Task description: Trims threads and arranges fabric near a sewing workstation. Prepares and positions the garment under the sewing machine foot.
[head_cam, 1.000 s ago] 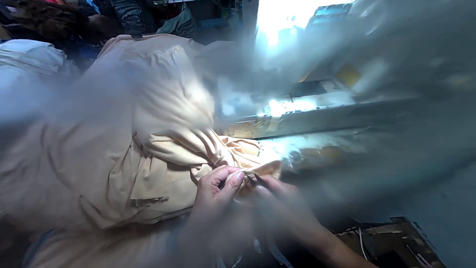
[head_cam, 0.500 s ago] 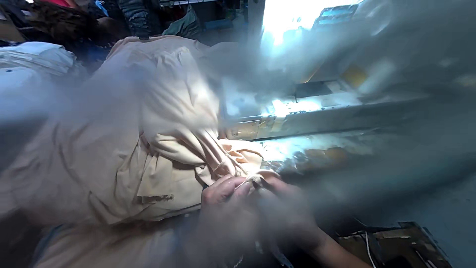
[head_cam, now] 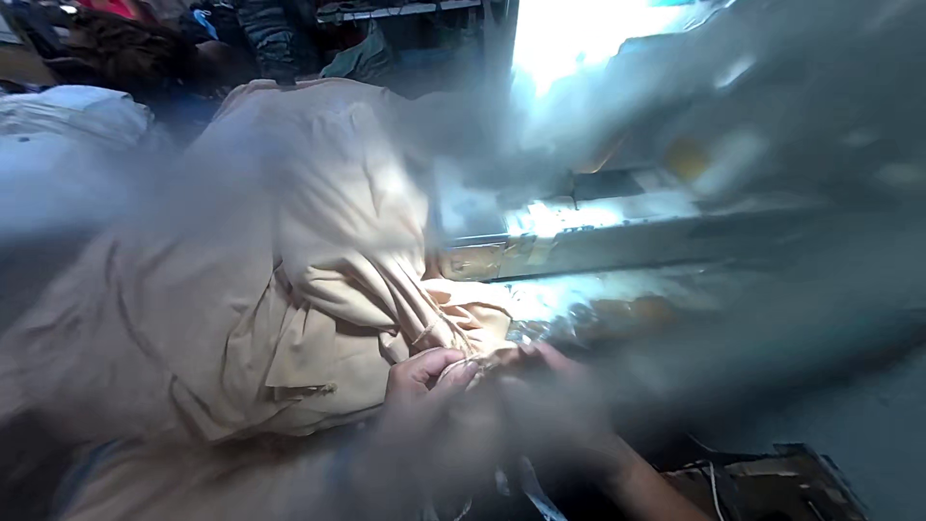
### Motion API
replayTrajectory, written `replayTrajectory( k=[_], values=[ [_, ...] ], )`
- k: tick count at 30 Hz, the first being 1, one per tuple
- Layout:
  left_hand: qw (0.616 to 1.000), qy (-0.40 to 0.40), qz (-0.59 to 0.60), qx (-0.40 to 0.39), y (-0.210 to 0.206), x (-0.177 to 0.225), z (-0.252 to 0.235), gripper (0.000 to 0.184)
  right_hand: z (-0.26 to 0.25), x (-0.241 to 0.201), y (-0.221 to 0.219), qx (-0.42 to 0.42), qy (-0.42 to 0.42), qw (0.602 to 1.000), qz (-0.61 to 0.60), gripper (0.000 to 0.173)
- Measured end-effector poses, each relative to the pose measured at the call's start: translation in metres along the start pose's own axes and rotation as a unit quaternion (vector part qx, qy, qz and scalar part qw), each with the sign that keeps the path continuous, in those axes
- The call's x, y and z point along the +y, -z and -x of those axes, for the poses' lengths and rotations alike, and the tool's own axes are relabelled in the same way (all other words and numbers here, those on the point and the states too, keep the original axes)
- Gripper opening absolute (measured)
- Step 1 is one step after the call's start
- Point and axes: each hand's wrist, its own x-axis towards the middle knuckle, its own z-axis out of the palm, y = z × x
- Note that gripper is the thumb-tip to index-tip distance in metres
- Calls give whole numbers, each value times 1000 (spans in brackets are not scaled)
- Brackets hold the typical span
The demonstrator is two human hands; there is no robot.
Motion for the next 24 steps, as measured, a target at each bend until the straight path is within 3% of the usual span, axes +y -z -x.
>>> replayTrajectory(
  k=[3, 8, 16, 18, 22, 24],
  values=[
    [999, 1, 33, -14, -1, 11, 0, 10, 1, -1, -7, 21, 16, 999, 46, 24],
    [999, -25, 26, -26, -2, 13, -2, 12, -4, -9, -7, 43, 46, 993, 101, 15],
    [997, -65, -29, -37, -1, 9, -1, 12, -9, -14, -8, 16, 96, 977, 190, 13],
    [997, -55, -24, -42, -1, 10, -1, 13, -9, -12, -1, 35, 59, 983, 170, 12],
    [996, 48, 74, -32, 5, 12, 0, 14, -13, 9, 43, 208, -95, 965, 126, 6],
    [985, 101, 140, -25, 6, 10, -2, 16, -14, 7, 56, 230, -100, 956, 150, 7]
  ],
)
